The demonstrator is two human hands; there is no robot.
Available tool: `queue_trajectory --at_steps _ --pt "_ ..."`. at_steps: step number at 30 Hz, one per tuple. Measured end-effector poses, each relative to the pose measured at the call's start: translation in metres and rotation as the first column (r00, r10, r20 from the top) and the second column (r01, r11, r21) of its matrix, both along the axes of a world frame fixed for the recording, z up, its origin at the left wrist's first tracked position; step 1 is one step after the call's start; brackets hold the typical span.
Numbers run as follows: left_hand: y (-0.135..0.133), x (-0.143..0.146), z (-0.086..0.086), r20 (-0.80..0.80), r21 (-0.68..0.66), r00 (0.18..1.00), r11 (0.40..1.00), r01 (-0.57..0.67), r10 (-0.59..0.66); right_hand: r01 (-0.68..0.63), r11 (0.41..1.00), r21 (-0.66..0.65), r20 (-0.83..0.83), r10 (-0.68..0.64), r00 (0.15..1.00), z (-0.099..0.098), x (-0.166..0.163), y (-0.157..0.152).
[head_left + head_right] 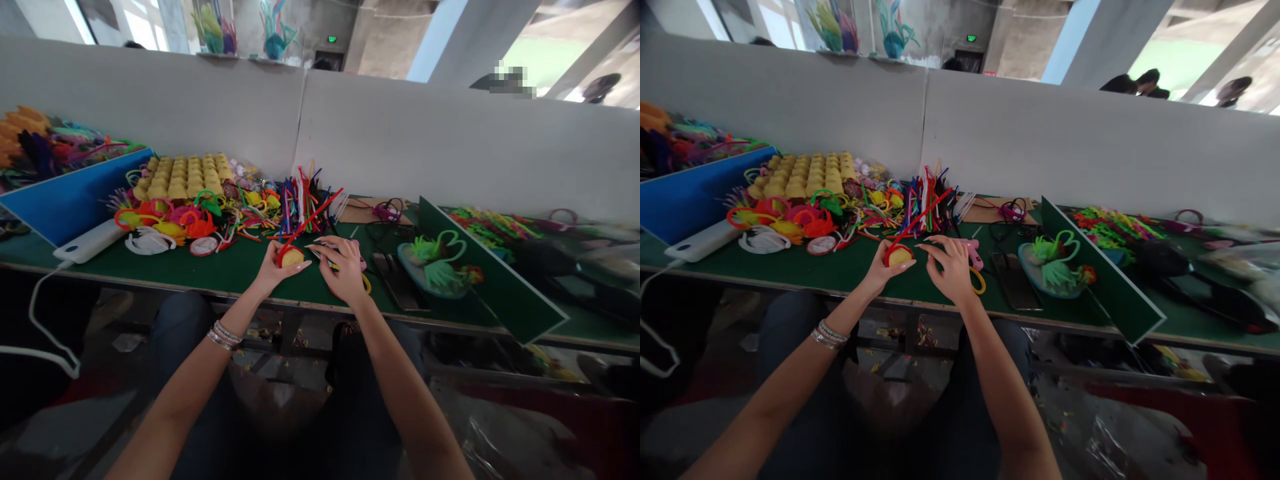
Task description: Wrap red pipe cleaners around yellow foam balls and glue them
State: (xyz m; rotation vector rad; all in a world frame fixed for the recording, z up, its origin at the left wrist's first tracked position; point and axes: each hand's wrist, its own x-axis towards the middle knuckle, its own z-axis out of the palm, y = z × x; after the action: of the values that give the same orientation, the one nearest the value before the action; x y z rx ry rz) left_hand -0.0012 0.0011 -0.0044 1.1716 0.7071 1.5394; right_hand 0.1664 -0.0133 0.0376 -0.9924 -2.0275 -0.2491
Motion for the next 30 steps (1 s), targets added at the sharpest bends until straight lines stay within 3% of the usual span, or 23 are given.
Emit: queue_trajectory --at_steps 7,14,19,24,30 --pt "-0.003 -0.001 0.003 -0.035 0.048 0.999 0.998 0.034 -0.032 0.001 1.0 -0.026 0.004 -0.001 1.0 0.0 -0.001 -0.002" --pt "-0.006 -0.002 0.005 -0.187 0.127 0.982 0.991 0.051 -0.027 0.043 0.988 0.148 -0.024 -0.04 0.999 -0.001 0.002 -0.003" --pt "-0.007 -0.001 0.003 -0.269 0.178 0.963 0.981 0.075 -0.025 -0.065 0.998 0.011 0.117 0.064 0.991 0.003 0.0 -0.002" --pt "-0.008 -0.003 0.004 -0.332 0.232 0.943 0.969 0.078 0.003 -0.065 0.996 -0.065 0.039 0.067 0.997 0.0 -0.001 0.001" --pt "-0.012 -0.006 0.009 -0.495 0.358 0.864 0.928 0.107 0.091 -0.095 0.987 -0.133 -0.038 0.09 0.995 -0.001 0.002 0.004"
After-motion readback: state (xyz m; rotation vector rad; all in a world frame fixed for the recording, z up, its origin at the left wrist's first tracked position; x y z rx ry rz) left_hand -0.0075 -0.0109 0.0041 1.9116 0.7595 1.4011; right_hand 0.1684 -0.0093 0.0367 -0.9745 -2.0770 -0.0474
